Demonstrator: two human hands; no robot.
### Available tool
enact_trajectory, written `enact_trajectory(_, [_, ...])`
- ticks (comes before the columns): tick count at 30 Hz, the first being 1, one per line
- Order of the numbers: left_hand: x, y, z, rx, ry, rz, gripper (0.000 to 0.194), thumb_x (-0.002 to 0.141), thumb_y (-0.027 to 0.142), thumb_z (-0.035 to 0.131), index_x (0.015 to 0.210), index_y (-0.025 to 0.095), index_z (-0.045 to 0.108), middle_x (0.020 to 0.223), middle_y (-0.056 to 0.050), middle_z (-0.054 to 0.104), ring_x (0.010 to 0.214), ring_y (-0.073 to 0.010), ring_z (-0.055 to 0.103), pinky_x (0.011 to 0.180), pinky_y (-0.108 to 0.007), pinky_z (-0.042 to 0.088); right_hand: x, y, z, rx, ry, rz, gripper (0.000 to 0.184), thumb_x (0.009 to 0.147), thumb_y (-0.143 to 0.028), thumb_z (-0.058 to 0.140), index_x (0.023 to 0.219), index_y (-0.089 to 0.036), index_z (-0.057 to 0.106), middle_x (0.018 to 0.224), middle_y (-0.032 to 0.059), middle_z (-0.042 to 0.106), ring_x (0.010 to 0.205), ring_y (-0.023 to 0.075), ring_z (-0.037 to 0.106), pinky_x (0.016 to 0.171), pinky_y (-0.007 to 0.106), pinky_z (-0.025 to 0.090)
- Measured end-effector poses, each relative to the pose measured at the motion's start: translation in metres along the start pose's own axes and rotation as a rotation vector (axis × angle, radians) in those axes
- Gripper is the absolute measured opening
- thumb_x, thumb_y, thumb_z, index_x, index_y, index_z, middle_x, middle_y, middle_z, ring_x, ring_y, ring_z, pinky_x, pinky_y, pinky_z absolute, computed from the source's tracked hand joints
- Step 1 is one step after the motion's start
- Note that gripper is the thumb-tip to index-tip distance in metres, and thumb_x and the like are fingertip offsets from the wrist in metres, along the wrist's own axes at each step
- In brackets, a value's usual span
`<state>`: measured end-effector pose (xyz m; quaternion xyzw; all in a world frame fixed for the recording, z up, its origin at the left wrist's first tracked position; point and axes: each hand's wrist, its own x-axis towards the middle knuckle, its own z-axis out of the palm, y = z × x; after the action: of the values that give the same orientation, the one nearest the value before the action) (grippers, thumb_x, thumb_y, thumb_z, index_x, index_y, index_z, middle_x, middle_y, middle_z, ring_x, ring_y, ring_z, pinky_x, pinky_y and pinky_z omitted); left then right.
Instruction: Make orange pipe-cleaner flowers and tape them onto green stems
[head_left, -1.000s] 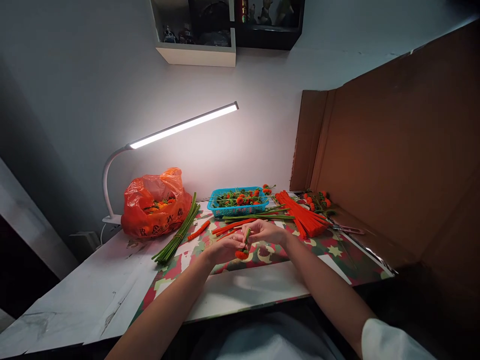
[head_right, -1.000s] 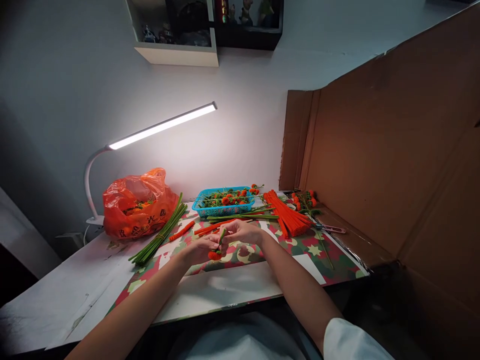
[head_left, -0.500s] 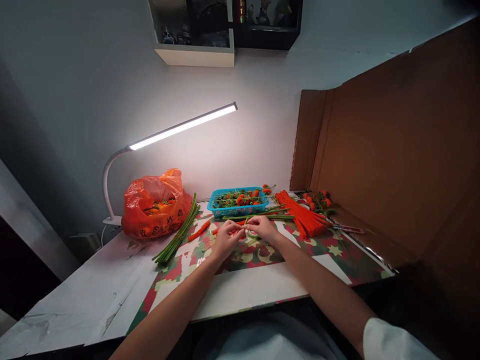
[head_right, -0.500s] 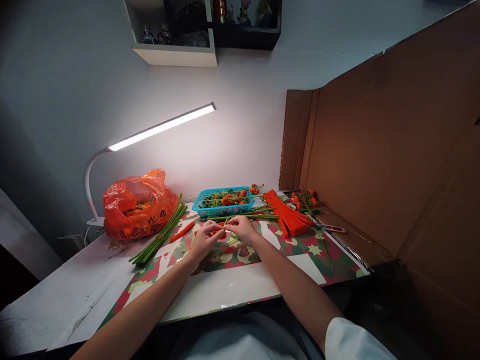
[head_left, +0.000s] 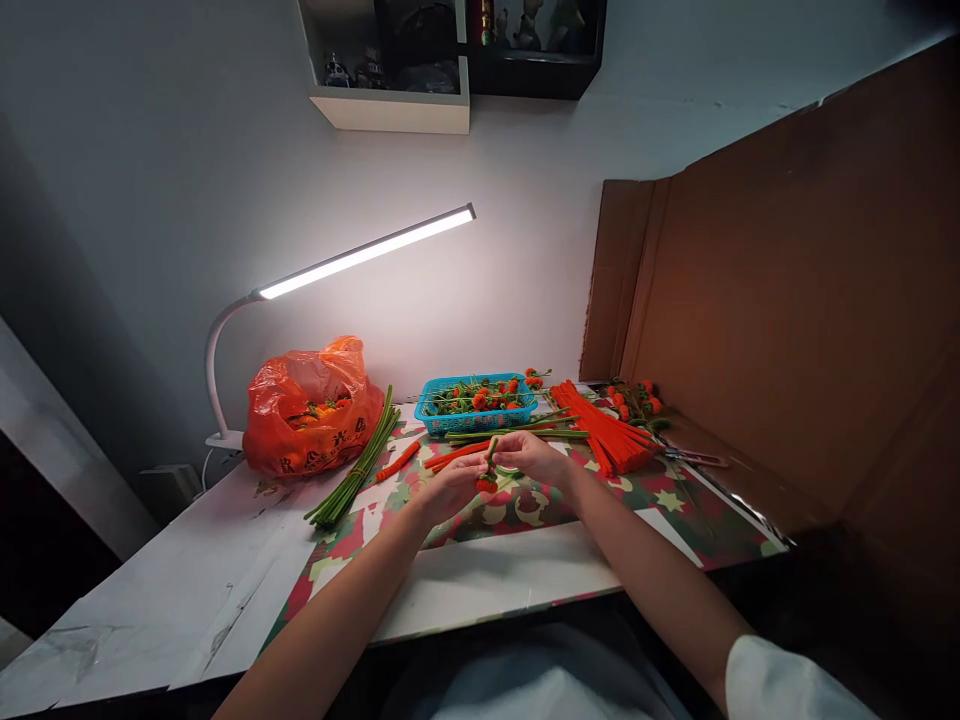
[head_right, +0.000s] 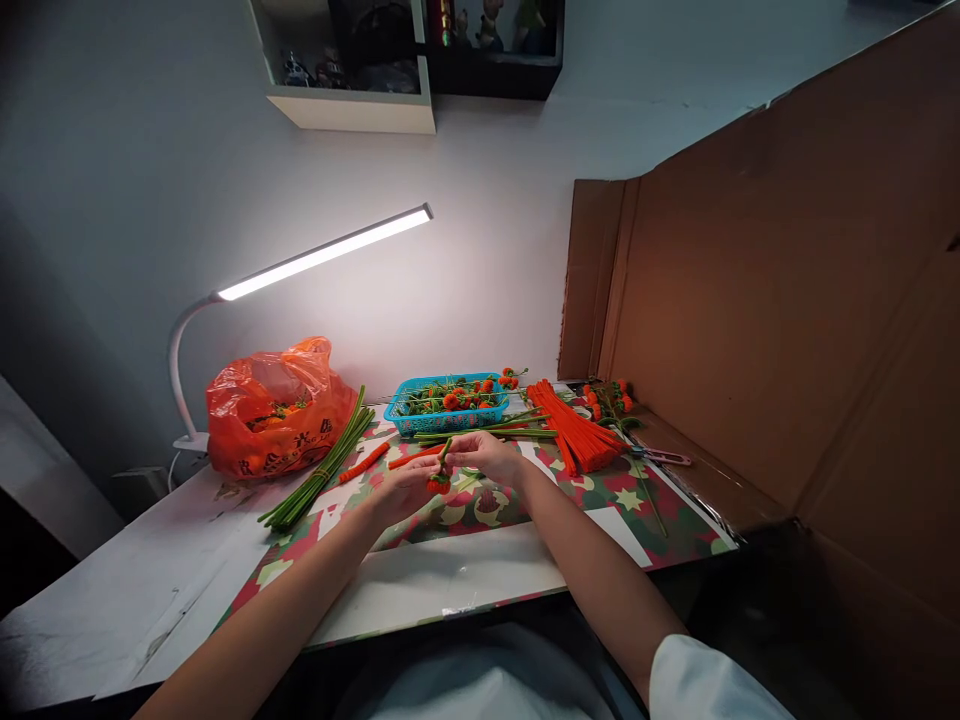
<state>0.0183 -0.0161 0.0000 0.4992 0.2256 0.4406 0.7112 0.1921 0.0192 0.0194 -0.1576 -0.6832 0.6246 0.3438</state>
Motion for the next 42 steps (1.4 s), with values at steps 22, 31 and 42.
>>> enact_trajectory(22, [0.004,-0.003,0.004,0.489,0.395,0.147,0.034,0.064,0.048,0.071,0.075,0.016,0.068,0.069,-0.003,0.063,0.066,-0.0147,0.056,0.061,-0.026,0.041,0.009,0.01,0.013,-0.089,0.446,0.05,0.04,0.053,-0.049,0.077,0.064,-0.014,0.061,0.062,-0.0009,0.057,0.059,0.0103,0.046,0.054,0.024,0.031])
enact_trajectory(31, [0.002,-0.003,-0.003,-0.011,0.136,0.045,0.018,0.067,0.027,0.074,0.072,0.016,0.062,0.075,-0.001,0.057,0.069,-0.0107,0.052,0.066,-0.023,0.041,0.008,0.006,0.015,0.161,0.239,0.06,0.042,0.05,-0.049,0.082,0.069,-0.016,0.064,0.063,-0.0018,0.057,0.063,0.0093,0.049,0.061,0.023,0.034])
enact_trajectory(42, [-0.008,0.007,-0.002,-0.091,-0.069,-0.133,0.019,0.065,0.025,0.076,0.072,0.013,0.063,0.071,-0.002,0.055,0.065,-0.0099,0.05,0.063,-0.023,0.04,0.005,0.009,0.019,0.117,0.038,0.008,0.043,0.058,-0.053,0.077,0.062,-0.016,0.056,0.061,-0.0004,0.06,0.057,0.0109,0.051,0.06,0.025,0.039])
